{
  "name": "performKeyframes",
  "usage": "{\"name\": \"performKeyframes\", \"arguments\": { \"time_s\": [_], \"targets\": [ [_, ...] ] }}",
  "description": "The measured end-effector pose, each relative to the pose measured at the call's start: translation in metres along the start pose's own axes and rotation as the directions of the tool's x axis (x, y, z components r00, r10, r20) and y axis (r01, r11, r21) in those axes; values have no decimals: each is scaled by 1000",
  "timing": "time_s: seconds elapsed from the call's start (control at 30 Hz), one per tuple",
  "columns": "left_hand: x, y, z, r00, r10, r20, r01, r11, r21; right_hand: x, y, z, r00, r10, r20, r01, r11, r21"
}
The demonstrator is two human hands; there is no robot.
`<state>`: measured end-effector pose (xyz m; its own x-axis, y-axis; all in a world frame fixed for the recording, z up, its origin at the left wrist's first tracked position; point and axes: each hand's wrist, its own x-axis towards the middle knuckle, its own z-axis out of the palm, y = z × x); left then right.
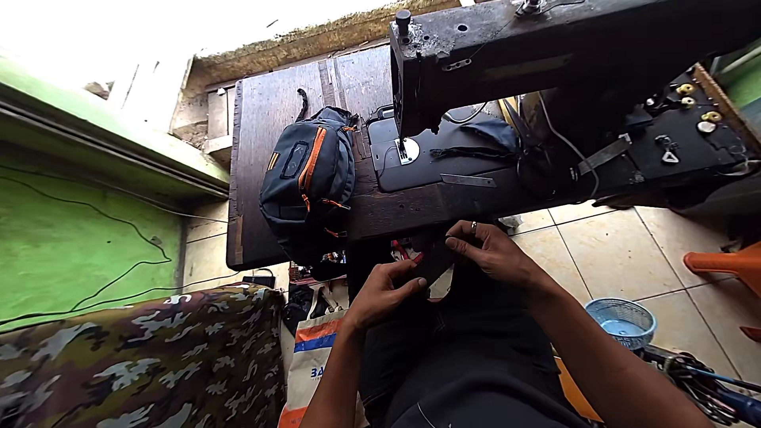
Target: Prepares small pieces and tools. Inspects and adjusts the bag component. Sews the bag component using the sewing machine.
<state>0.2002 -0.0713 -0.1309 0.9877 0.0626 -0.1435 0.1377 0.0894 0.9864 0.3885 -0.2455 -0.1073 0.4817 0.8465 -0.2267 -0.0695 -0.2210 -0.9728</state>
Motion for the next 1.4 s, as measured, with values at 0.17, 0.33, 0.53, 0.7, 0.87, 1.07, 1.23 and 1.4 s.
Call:
{"name": "performKeyframes", "arguments": {
  "time_s": [0.17,0.33,0.53,0.7,0.87,1.07,1.23,1.4],
  "targets": [
    [-7,3,-1,994,-58,-95,56,998,-30,5,-2,-4,993,117,-19,-114,988,99],
    [-13,22,-7,978,-58,-198,85,988,126,19,-13,10,990,142,-22,-137,980,142],
    [-16,29,-4,905,-137,-403,216,963,159,25,-14,30,994,23,111,-32,996,79],
    [-23,23,-2,890,-201,-409,206,978,-33,20,-4,37,995,-15,95,6,996,93],
    [-28,18,5,906,-182,-381,142,981,-132,17,2,42,995,53,87,-65,987,148],
    [-32,18,11,941,-137,-309,69,973,-220,16,6,42,992,127,11,-127,992,-1],
    [-25,22,21,897,-193,-398,119,972,-204,-8,5,51,831,-533,-160,279,647,-710],
    [-21,17,27,898,-137,-417,112,990,-84,-16,5,62,855,-519,20,390,615,-685]
  ]
}}
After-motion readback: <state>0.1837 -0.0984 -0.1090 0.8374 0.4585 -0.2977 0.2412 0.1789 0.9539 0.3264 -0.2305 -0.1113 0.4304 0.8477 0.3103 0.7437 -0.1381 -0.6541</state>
